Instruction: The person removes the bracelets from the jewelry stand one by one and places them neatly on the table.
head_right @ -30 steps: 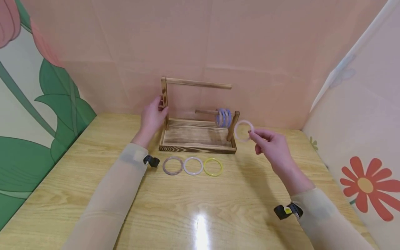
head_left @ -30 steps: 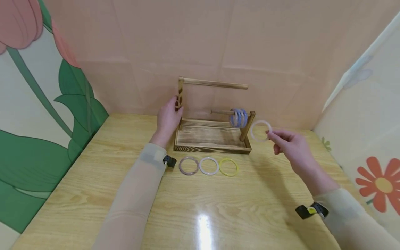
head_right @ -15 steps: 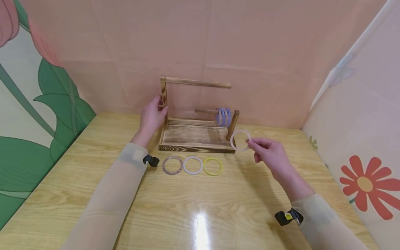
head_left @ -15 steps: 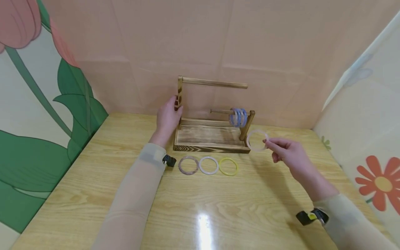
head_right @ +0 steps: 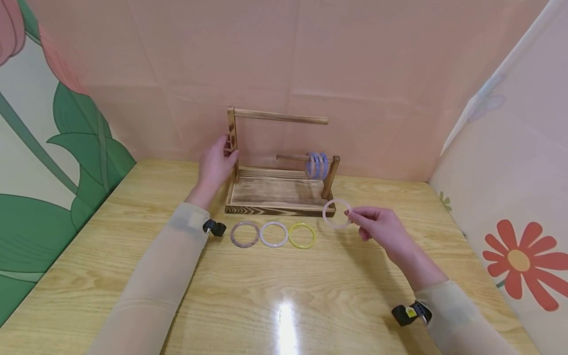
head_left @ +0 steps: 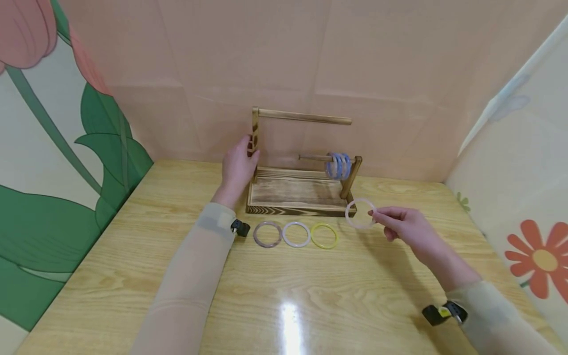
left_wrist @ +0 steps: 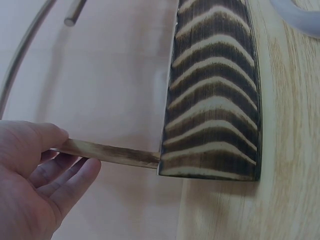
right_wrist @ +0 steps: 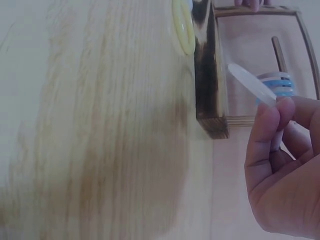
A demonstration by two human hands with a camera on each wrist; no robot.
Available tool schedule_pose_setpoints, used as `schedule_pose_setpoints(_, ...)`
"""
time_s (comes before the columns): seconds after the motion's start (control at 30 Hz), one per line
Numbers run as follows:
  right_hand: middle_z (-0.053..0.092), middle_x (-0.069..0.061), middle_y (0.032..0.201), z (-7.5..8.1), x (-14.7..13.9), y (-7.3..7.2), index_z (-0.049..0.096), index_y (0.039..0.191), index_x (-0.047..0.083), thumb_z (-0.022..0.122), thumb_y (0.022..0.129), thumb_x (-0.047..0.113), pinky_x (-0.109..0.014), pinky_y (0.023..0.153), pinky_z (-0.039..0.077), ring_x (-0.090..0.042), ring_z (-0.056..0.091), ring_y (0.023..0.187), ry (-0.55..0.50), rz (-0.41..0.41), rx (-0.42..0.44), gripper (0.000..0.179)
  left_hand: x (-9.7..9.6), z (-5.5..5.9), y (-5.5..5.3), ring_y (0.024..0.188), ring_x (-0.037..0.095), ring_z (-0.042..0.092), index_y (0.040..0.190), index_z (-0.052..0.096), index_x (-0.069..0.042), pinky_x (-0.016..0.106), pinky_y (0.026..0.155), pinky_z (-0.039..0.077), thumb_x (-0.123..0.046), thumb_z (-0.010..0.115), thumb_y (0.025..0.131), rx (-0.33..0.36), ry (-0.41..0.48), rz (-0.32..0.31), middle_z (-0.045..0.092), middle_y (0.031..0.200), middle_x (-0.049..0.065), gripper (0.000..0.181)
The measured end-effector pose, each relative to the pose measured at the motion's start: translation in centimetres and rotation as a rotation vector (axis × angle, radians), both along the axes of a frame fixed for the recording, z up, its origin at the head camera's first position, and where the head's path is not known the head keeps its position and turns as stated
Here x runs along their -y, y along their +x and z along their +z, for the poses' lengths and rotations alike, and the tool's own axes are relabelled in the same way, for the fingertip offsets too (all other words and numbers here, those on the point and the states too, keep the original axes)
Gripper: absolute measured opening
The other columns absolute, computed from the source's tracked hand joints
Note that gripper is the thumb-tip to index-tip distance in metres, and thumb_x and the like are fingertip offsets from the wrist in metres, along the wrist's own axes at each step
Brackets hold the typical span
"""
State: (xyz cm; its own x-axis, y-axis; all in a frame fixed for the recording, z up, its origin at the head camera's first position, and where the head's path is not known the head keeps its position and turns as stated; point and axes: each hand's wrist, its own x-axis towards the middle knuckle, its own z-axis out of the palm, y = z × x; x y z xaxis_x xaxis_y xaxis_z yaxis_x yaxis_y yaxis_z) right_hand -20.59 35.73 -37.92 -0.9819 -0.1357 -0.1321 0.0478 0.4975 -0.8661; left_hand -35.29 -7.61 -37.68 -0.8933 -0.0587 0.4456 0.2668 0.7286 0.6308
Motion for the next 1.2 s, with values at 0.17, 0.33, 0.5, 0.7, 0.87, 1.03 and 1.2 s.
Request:
schedule_pose_setpoints(0.17,0.077,0.001,0.122,-0.3,0.0,0.1,0.074,0.134,-0.005,0.068,0.113,0.029,-0.029,0.07,0.055,-0.012,0.06,0.07,0.012,0.02,0.016,0.041,0.0,0.0,0.0,0.126,0.042,0.07,0.156,0.056,-0.001,0.054,0.106,0.057,-0.02,0.073,0.109,0.0,0.001,-0.002,0.068,0.145,0.023,0.053)
schedule_pose_setpoints(0.33,0.077,0.003,0.117,-0.8,-0.1,0.1,0.069,0.14,-0.008,0.068,0.113,0.027,-0.028,0.069,0.054,-0.011,0.058,0.07,0.031,0.046,0.023,0.045,0.0,0.0,-0.1,0.125,0.041,0.069,0.157,0.056,-0.001,0.053,0.106,0.057,-0.021,0.072,0.11,0.009,0.006,-0.005,0.068,0.145,0.022,0.054)
schedule_pose_setpoints(0.5,0.076,0.001,0.102,-1.2,-0.2,0.2,0.068,0.143,-0.009,0.068,0.113,0.026,-0.029,0.066,0.052,-0.011,0.056,0.068,0.022,0.051,0.061,0.046,0.0,-0.1,-0.1,0.123,0.041,0.07,0.157,0.056,-0.002,0.054,0.104,0.058,-0.021,0.072,0.11,0.01,0.004,-0.003,0.069,0.144,0.022,0.053)
schedule_pose_setpoints(0.7,0.069,-0.002,0.089,-1.6,-0.4,0.2,0.065,0.145,-0.01,0.068,0.113,0.025,-0.029,0.064,0.051,-0.011,0.055,0.067,0.015,0.072,0.09,0.047,0.0,0.0,-0.1,0.125,0.042,0.07,0.157,0.056,-0.002,0.054,0.106,0.057,-0.021,0.072,0.11,0.012,0.006,-0.002,0.068,0.145,0.022,0.053)
schedule_pose_setpoints(0.87,0.063,0.0,0.083,-2.1,-0.6,0.0,0.067,0.142,-0.009,0.068,0.112,0.027,-0.028,0.064,0.05,-0.01,0.053,0.068,0.024,0.07,0.117,0.047,0.0,0.0,-0.1,0.126,0.042,0.069,0.157,0.056,-0.002,0.054,0.107,0.056,-0.022,0.072,0.11,0.01,-0.001,-0.001,0.068,0.147,0.022,0.053)
schedule_pose_setpoints(1.03,0.062,-0.001,0.084,-2.5,-0.8,0.0,0.066,0.143,-0.01,0.068,0.113,0.027,-0.027,0.063,0.05,-0.01,0.053,0.069,0.023,0.08,0.136,0.048,0.1,0.0,-0.1,0.125,0.041,0.069,0.157,0.056,-0.002,0.053,0.106,0.057,-0.024,0.071,0.111,0.009,-0.011,0.0,0.068,0.147,0.021,0.053)
schedule_pose_setpoints(1.2,0.059,-0.001,0.082,-2.8,-0.8,0.0,0.067,0.142,-0.01,0.068,0.112,0.026,-0.027,0.062,0.05,-0.01,0.051,0.068,0.021,0.085,0.144,0.047,0.0,0.0,-0.1,0.124,0.041,0.07,0.157,0.056,-0.002,0.053,0.106,0.057,-0.024,0.071,0.111,0.008,-0.012,0.0,0.068,0.146,0.021,0.053)
